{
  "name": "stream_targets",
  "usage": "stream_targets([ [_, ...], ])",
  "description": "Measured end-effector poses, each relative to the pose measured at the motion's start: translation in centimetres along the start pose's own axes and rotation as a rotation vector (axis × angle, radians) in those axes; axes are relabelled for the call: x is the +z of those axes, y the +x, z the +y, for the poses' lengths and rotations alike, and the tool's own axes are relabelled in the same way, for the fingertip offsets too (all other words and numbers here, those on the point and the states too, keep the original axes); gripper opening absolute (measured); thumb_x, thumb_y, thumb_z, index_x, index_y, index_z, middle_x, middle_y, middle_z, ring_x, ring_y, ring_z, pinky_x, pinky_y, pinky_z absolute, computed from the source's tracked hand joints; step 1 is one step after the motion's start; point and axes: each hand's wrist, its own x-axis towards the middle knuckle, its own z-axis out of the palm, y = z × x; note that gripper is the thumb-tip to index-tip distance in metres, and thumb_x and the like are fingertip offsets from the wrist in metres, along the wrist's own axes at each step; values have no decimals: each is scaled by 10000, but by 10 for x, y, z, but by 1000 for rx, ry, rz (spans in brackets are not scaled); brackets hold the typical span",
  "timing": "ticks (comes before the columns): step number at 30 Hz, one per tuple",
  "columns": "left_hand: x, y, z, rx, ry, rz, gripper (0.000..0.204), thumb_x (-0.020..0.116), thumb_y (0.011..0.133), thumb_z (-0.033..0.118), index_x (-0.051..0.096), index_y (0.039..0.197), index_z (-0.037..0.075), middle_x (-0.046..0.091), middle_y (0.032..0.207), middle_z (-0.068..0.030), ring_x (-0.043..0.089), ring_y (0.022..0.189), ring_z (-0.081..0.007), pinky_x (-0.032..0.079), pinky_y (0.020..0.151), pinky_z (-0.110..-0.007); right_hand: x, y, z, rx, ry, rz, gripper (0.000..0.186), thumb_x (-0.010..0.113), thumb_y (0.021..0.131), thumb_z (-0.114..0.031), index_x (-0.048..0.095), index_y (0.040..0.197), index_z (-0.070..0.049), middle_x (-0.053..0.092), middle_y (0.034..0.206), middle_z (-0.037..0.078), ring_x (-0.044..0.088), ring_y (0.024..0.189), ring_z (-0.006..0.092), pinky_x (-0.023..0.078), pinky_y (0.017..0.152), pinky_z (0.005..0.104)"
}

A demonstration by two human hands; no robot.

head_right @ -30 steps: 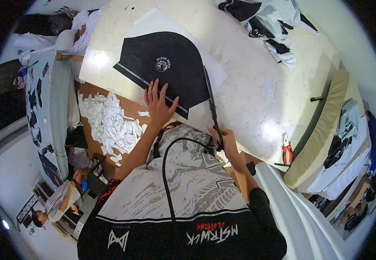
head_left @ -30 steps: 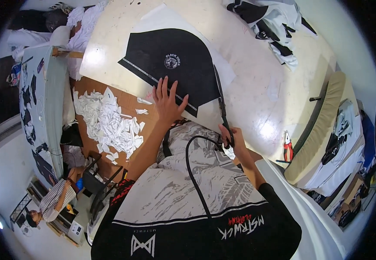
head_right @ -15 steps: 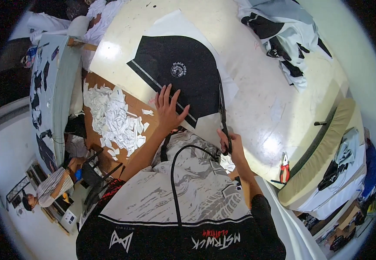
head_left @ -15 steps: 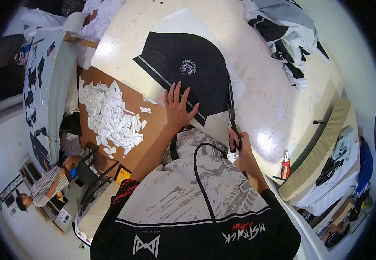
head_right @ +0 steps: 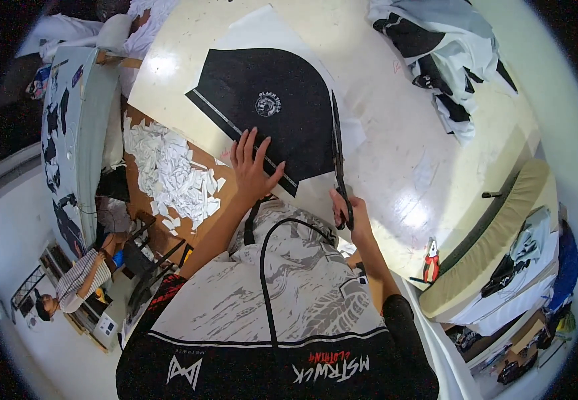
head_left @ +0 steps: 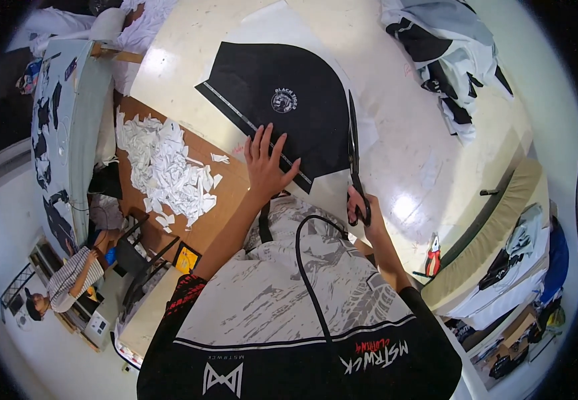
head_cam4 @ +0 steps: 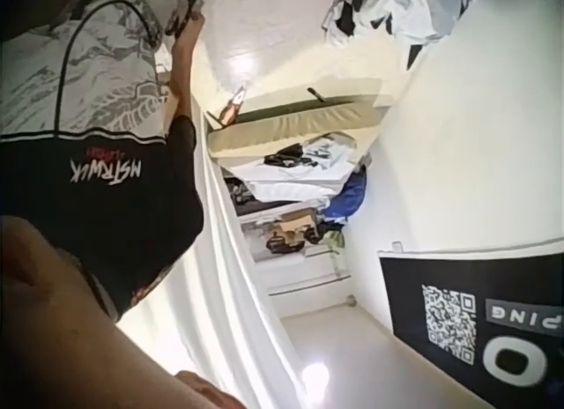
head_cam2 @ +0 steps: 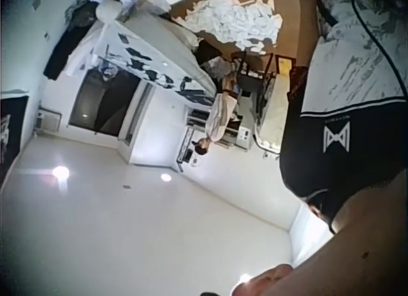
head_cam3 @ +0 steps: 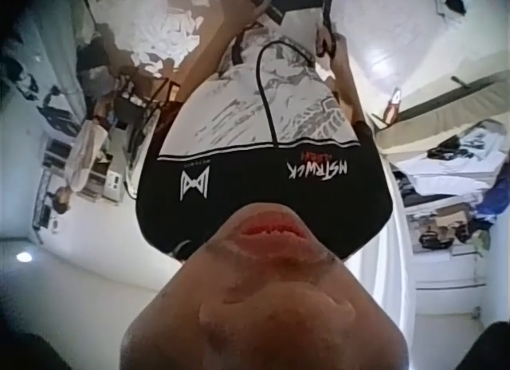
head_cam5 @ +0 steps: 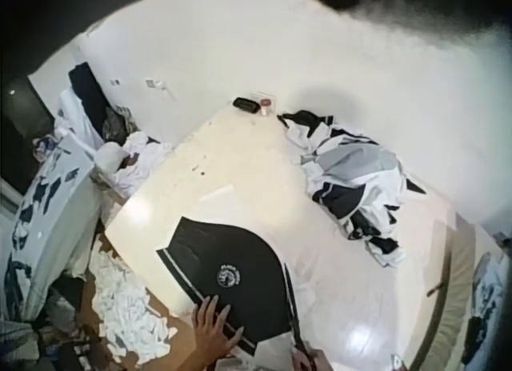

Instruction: Cutting printed fabric pieces with scissors and organizing them on a worktable.

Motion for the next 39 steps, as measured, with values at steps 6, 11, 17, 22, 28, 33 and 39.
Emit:
stream_targets([
  [6, 3, -2, -1, 7, 17, 7, 653, 780, 864, 391, 592, 1430, 124, 430, 1614, -191, 367, 1510, -396, 225, 1225, -590, 0, -8, 2, 14, -126, 80, 497, 786, 946, -469, 574, 690, -100, 550, 595, 5, 526, 487, 114, 396, 497, 276],
  [11, 0, -3, -2, 15, 12, -6, 660, 777, 866, 397, 587, 1437, 125, 427, 1615, -192, 368, 1509, -396, 222, 1224, -595, -9, -5, -7, -24, -153, -11, 536, 678, 998, -535, 542, 689, -119, 513, 613, -4, 517, 517, 122, 388, 531, 277],
  [17, -2, 0, -3, -5, 1, -17, 653, 764, 873, 417, 590, 1432, 128, 417, 1626, -188, 356, 1519, -390, 213, 1228, -595, -9, 4, -36, -39, -243, -28, 533, 677, 999, -536, 540, 690, -123, 514, 603, -9, 531, 519, 120, 391, 526, 271],
  [22, -2, 1, -4, -22, -4, -29, 641, 753, 874, 435, 602, 1418, 132, 421, 1626, -179, 353, 1523, -381, 213, 1228, -595, -7, 0, -37, 17, -258, 79, 500, 787, 939, -485, 560, 684, -120, 525, 590, -14, 510, 484, 103, 393, 483, 270],
  [28, -6, -2, -7, -15, -10, 7, 627, 749, 881, 427, 617, 1408, 113, 449, 1605, -195, 377, 1508, -393, 228, 1226, -587, -16, 1, -54, -46, -176, -120, 522, 665, 1017, -497, 551, 689, -108, 519, 619, 9, 527, 533, 132, 410, 549, 284],
  [33, -4, -4, -8, -12, -25, 20, 670, 779, 859, 392, 582, 1437, 115, 428, 1619, -190, 366, 1514, -396, 228, 1228, -581, -20, 15, -77, -16, -270, -115, 522, 670, 1017, -502, 549, 696, -108, 521, 652, 8, 526, 547, 134, 422, 561, 293],
  [39, -2, -1, -10, 11, -21, 41, 640, 776, 843, 377, 619, 1399, 102, 476, 1578, -194, 408, 1481, -402, 270, 1211, -568, -30, 13, -97, 41, -464, -45, 529, 687, 1003, -498, 538, 668, -116, 509, 585, -8, 511, 509, 121, 410, 540, 285],
])
